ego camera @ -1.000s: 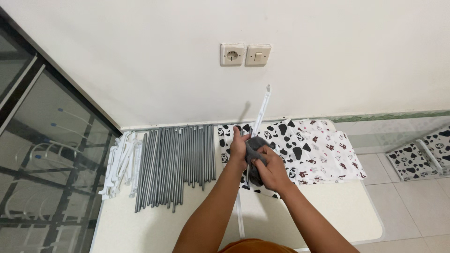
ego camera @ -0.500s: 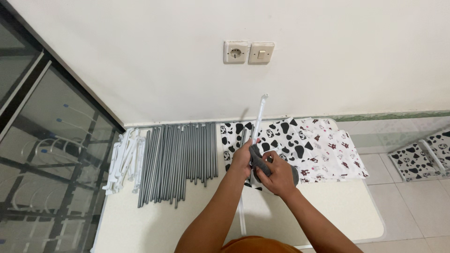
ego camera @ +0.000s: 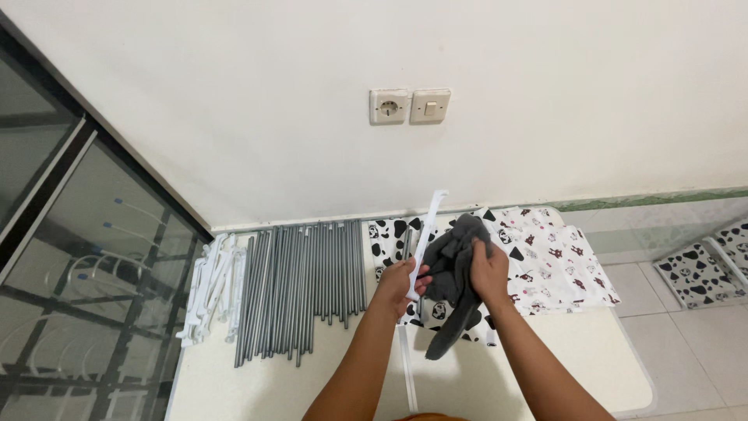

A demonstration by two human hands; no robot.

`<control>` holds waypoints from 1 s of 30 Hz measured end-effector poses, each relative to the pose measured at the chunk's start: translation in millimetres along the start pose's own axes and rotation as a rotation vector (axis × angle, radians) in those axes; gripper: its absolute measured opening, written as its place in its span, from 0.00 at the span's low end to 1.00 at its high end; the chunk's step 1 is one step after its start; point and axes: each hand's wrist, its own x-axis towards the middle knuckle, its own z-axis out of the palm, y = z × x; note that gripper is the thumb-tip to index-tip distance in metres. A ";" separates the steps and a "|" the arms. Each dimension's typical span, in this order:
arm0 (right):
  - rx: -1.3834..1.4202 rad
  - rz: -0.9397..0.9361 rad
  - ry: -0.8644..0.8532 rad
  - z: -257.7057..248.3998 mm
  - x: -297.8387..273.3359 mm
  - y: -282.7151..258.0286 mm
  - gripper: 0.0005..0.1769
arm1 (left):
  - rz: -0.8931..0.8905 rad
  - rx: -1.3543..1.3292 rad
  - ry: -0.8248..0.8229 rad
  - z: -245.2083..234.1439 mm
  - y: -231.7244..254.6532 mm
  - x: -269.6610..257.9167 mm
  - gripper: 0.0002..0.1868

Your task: The person assembles a three-tier fabric storage unit with a cow print pattern, then wipes metal rods and plastic connectors with a dark cloth.

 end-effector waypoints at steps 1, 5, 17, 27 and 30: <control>0.015 0.002 0.032 -3.3 9.8 -4.7 0.21 | 0.002 0.000 -0.030 -0.2 2.5 -5.2 0.17; -0.167 -0.075 0.031 -7.5 24.6 -34.0 0.21 | 0.057 -0.083 -0.180 7.6 11.5 -27.5 0.15; -0.450 -0.411 -0.144 -1.2 28.2 -44.4 0.19 | 0.019 -0.070 -0.299 24.8 17.9 -53.7 0.26; -0.343 -0.477 -0.426 10.5 -21.9 -58.8 0.14 | 0.058 -0.098 -0.114 15.8 18.5 -18.9 0.25; -0.317 -0.503 -0.458 12.2 -26.3 -67.5 0.13 | 0.124 -0.074 -0.118 16.5 26.1 -13.1 0.25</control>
